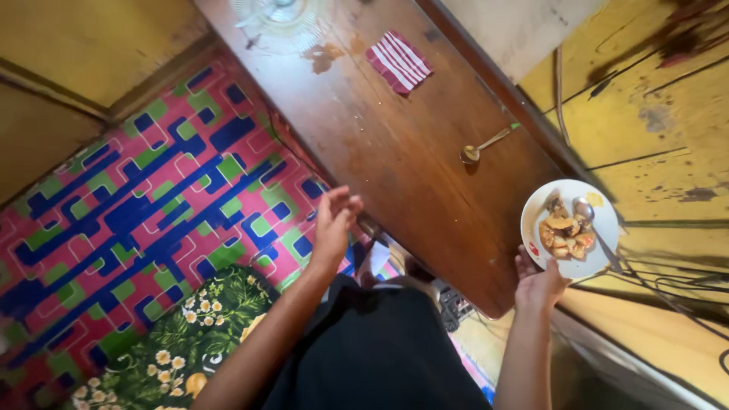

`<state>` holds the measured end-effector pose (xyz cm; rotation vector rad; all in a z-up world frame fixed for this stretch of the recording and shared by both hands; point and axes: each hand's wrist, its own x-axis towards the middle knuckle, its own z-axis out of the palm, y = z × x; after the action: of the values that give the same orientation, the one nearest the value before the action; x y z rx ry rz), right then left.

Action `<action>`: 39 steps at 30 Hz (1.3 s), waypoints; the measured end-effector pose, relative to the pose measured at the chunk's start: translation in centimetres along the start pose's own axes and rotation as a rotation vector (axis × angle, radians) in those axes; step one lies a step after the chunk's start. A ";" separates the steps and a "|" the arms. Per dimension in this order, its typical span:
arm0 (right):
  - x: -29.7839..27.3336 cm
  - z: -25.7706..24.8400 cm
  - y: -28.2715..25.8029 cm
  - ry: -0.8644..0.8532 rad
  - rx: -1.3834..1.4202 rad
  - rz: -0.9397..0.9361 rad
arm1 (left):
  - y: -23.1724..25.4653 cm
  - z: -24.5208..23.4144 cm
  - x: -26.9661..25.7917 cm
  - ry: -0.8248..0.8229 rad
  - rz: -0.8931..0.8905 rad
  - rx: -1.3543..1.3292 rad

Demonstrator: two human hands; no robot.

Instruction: The person places a plate of food on a table, moves to a different area to break apart pieces of food on another plate by hand and with a spoon, uses a cloth to wipe the edges of the plate, and then carries the plate back to the table.

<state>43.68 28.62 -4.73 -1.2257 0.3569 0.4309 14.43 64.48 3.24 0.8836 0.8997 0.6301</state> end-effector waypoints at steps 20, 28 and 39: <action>-15.9 27.0 2.9 -0.075 0.000 0.110 | 4.5 8.3 14.2 -0.522 0.027 0.434; -14.2 39.0 8.3 0.009 0.030 0.156 | 7.2 2.9 26.6 -0.560 -0.222 0.509; -14.0 44.7 11.0 0.210 -0.057 0.167 | 9.5 1.3 32.7 -0.887 -0.133 0.513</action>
<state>27.49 72.49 6.43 -1.3053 0.6335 0.4595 30.58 94.17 -1.14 1.3874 0.2911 -0.1532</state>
